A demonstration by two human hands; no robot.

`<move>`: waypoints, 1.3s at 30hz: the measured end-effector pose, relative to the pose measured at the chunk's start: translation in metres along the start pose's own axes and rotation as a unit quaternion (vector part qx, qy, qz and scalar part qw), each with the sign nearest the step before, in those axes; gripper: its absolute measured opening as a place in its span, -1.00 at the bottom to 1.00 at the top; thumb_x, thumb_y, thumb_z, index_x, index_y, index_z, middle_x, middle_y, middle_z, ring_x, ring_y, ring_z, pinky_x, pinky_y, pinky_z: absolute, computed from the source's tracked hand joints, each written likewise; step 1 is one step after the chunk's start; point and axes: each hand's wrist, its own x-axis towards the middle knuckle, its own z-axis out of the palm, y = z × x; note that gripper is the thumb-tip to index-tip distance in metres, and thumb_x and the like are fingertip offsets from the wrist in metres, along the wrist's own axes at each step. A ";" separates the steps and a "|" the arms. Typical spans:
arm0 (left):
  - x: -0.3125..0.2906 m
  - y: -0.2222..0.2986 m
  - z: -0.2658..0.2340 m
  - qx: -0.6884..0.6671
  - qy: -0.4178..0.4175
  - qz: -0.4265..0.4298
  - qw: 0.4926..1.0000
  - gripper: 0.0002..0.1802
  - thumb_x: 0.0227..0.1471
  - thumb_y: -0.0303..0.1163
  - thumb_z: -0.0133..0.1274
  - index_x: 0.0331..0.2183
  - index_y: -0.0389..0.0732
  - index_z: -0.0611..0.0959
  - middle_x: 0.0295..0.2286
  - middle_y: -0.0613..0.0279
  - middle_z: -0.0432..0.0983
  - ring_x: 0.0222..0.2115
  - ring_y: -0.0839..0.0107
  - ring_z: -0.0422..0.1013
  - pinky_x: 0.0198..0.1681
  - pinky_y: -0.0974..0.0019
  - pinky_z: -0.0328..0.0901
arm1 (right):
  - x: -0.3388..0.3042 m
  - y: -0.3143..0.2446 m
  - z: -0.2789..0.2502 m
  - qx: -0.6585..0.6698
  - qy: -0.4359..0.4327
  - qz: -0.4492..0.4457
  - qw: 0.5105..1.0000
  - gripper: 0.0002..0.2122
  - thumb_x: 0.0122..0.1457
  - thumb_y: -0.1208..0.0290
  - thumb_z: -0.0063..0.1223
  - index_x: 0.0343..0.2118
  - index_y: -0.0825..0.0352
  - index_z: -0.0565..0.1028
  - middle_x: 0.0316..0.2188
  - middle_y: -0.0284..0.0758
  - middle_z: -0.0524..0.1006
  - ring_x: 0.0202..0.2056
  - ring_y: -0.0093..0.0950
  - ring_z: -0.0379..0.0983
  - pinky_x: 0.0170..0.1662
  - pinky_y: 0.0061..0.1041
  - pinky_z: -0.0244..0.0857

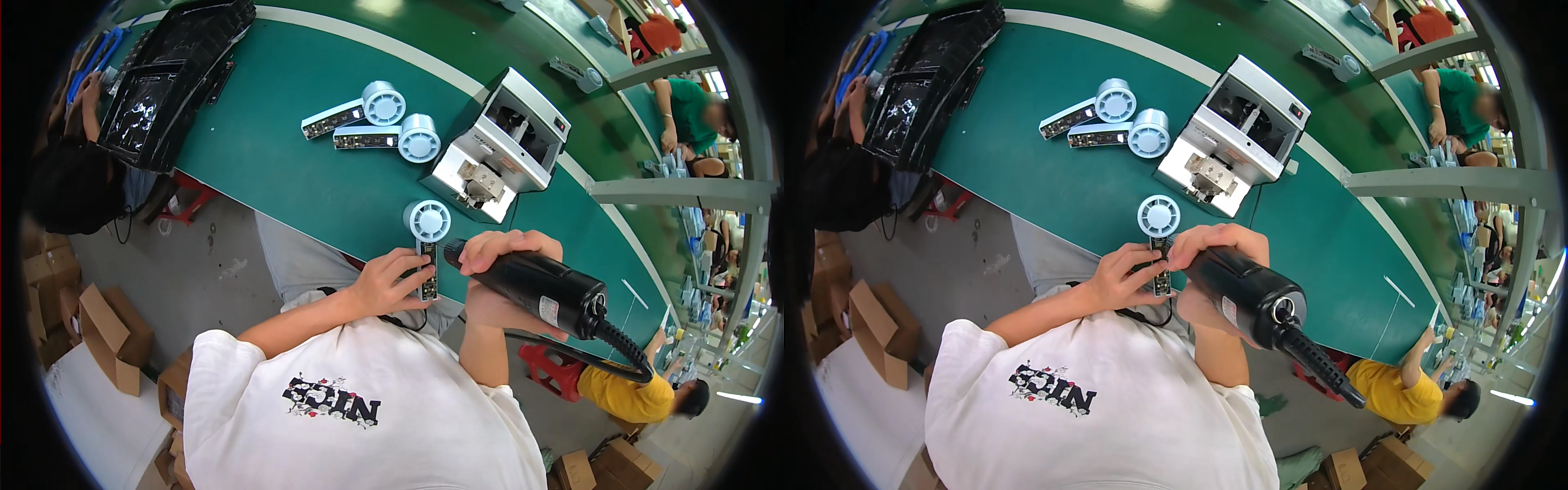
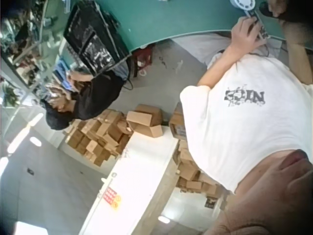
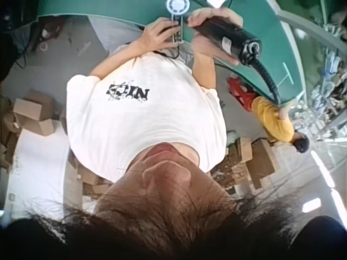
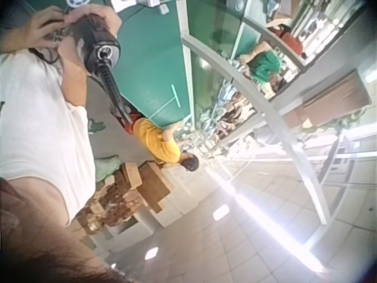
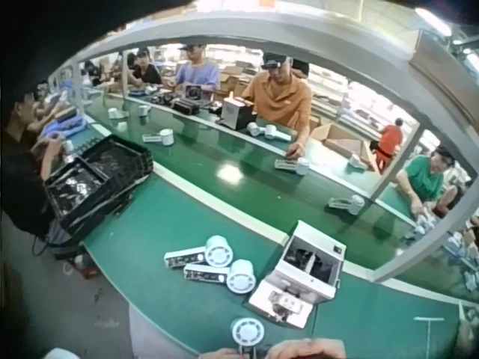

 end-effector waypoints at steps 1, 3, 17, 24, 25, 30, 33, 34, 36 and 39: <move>0.000 0.000 0.000 0.000 0.001 -0.001 1.000 -0.44 -0.34 -0.21 0.42 -0.24 -0.27 0.66 -0.21 0.12 0.50 -0.30 0.17 0.48 -0.34 0.27 0.47 | 0.000 0.001 -0.001 0.021 -0.006 -0.014 1.000 -0.04 -0.13 -0.68 -0.25 -0.23 0.38 0.29 -0.63 -0.19 0.43 -0.70 -0.36 0.35 -0.59 -0.38 0.31; 0.000 0.001 -0.001 -0.007 -0.004 -0.003 1.000 -0.45 -0.32 -0.21 0.42 -0.23 -0.27 0.66 -0.22 0.13 0.50 -0.30 0.17 0.48 -0.34 0.27 0.47 | 0.000 0.002 -0.002 0.023 -0.005 -0.014 1.000 -0.04 -0.14 -0.68 -0.25 -0.23 0.39 0.29 -0.64 -0.19 0.42 -0.70 -0.36 0.34 -0.59 -0.38 0.30; -0.001 0.001 0.000 0.001 -0.007 -0.002 1.000 -0.44 -0.31 -0.19 0.42 -0.22 -0.26 0.66 -0.21 0.14 0.49 -0.31 0.18 0.50 -0.33 0.28 0.48 | -0.001 0.001 -0.004 0.048 0.002 -0.004 0.999 -0.02 -0.14 -0.68 -0.24 -0.20 0.41 0.30 -0.64 -0.18 0.42 -0.70 -0.37 0.34 -0.59 -0.39 0.30; -0.003 0.001 0.000 0.005 -0.011 -0.004 1.000 -0.44 -0.29 -0.18 0.42 -0.22 -0.26 0.66 -0.21 0.14 0.49 -0.30 0.18 0.50 -0.32 0.27 0.48 | 0.002 0.001 -0.008 0.064 -0.075 -0.024 0.995 -0.49 0.22 -0.03 0.01 -0.19 0.44 0.28 -0.57 -0.17 0.48 -0.57 -0.37 0.44 -0.43 -0.39 0.40; -0.003 0.000 0.000 0.005 -0.012 -0.005 1.000 -0.44 -0.29 -0.18 0.42 -0.22 -0.26 0.66 -0.21 0.14 0.49 -0.30 0.18 0.50 -0.32 0.27 0.48 | 0.002 0.002 -0.009 0.074 -0.080 -0.022 0.994 -0.57 0.22 0.08 0.02 -0.20 0.44 0.28 -0.57 -0.17 0.48 -0.57 -0.37 0.44 -0.42 -0.39 0.40; -0.003 -0.001 0.001 0.002 -0.008 -0.002 1.000 -0.44 -0.30 -0.17 0.42 -0.22 -0.25 0.66 -0.21 0.14 0.49 -0.31 0.17 0.51 -0.31 0.27 0.49 | 0.002 0.002 -0.004 0.072 -0.070 -0.017 0.995 -0.58 0.21 0.10 0.07 -0.22 0.43 0.29 -0.58 -0.17 0.48 -0.57 -0.37 0.44 -0.42 -0.39 0.40; -0.002 0.000 -0.001 0.009 -0.003 0.000 1.000 -0.43 -0.31 -0.18 0.43 -0.23 -0.26 0.66 -0.21 0.14 0.49 -0.33 0.18 0.51 -0.32 0.28 0.49 | 0.000 0.002 -0.004 0.072 -0.069 -0.025 0.995 -0.58 0.21 0.09 0.08 -0.22 0.43 0.30 -0.58 -0.17 0.48 -0.57 -0.37 0.44 -0.43 -0.40 0.39; -0.003 0.000 -0.001 0.010 -0.002 0.001 1.000 -0.43 -0.31 -0.18 0.43 -0.23 -0.26 0.66 -0.21 0.14 0.49 -0.33 0.18 0.51 -0.32 0.28 0.49 | 0.000 0.002 -0.005 0.088 -0.068 -0.022 0.994 -0.58 0.20 0.09 0.09 -0.22 0.43 0.30 -0.59 -0.18 0.47 -0.58 -0.37 0.44 -0.44 -0.40 0.39; -0.004 0.000 -0.002 0.009 -0.009 -0.002 1.000 -0.43 -0.27 -0.19 0.41 -0.20 -0.27 0.65 -0.19 0.12 0.49 -0.29 0.16 0.50 -0.29 0.26 0.49 | 0.000 0.001 -0.006 0.085 -0.073 -0.012 0.994 -0.52 0.20 0.00 0.04 -0.22 0.44 0.31 -0.60 -0.17 0.47 -0.59 -0.36 0.43 -0.45 -0.38 0.38; 0.010 0.004 -0.017 -0.010 -0.069 0.000 0.998 -0.43 -0.24 -0.20 0.37 -0.16 -0.28 0.63 -0.16 0.09 0.48 -0.22 0.14 0.48 -0.22 0.21 0.48 | 0.013 -0.007 -0.020 0.090 -0.083 0.054 0.991 -0.28 0.16 -0.35 -0.19 -0.22 0.45 0.31 -0.63 -0.13 0.45 -0.61 -0.31 0.43 -0.47 -0.33 0.38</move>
